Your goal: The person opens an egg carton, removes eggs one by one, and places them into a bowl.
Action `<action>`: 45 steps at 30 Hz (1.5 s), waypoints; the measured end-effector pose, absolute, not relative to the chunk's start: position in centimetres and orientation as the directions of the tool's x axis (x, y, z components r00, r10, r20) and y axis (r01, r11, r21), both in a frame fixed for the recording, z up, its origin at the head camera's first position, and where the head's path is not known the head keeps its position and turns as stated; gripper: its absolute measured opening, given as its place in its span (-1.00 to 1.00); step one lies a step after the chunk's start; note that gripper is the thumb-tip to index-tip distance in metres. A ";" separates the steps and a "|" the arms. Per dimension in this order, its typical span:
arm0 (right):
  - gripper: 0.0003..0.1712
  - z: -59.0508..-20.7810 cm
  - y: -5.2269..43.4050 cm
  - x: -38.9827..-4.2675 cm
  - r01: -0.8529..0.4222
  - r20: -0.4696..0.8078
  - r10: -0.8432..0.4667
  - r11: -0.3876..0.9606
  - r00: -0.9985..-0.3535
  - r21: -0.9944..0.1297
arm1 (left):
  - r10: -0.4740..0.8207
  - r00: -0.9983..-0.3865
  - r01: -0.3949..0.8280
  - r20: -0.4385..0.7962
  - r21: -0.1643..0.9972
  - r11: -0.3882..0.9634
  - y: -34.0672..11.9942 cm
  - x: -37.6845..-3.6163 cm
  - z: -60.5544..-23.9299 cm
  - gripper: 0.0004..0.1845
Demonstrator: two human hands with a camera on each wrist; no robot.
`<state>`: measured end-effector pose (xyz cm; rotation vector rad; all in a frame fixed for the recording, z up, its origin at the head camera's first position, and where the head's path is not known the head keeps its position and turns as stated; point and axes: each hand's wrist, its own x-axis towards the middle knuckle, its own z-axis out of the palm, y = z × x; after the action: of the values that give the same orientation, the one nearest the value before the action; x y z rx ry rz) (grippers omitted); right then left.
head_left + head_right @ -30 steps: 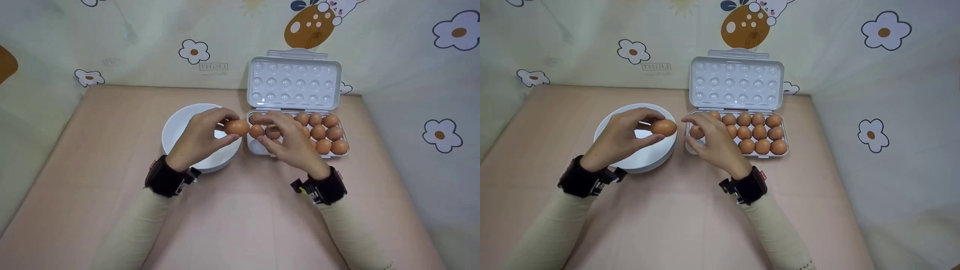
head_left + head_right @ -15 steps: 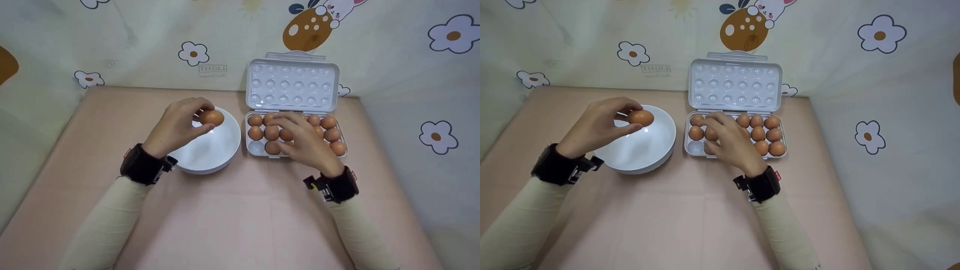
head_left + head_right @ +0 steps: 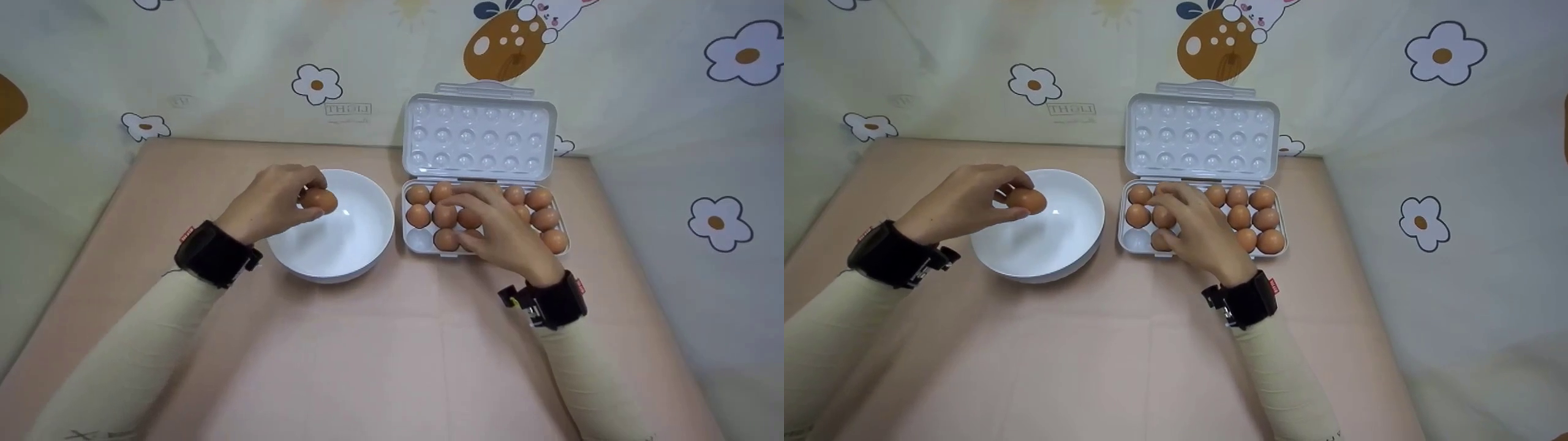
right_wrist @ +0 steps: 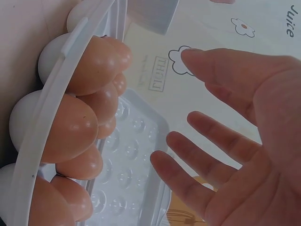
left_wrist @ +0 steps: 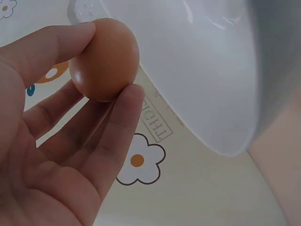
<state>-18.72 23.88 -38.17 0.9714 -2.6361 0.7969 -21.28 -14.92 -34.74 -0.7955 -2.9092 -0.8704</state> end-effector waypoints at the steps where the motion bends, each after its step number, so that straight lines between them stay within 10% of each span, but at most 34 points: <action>1: -0.38 -38.2 23.9 -18.7 -0.651 0.375 -0.532 0.633 -0.759 -0.419 | 0.477 -0.868 0.474 0.135 0.506 0.720 -15.0 -21.4 -34.9 -0.66; 15: -0.37 -38.6 24.0 -19.0 -0.648 0.344 -0.549 0.642 -0.762 -0.410 | 0.509 -0.858 0.442 -0.070 0.406 0.800 -15.3 -21.7 -36.1 -0.72; 45: -0.39 -38.8 23.8 -18.9 -0.668 0.349 -0.569 0.624 -0.744 -0.406 | 0.589 -0.800 0.521 -0.111 0.355 0.776 -15.1 -21.6 -37.1 -0.79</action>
<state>-18.89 23.84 -38.76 1.0242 -2.6589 0.7793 -21.62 -15.06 -37.08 -1.0024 -3.1632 -0.5250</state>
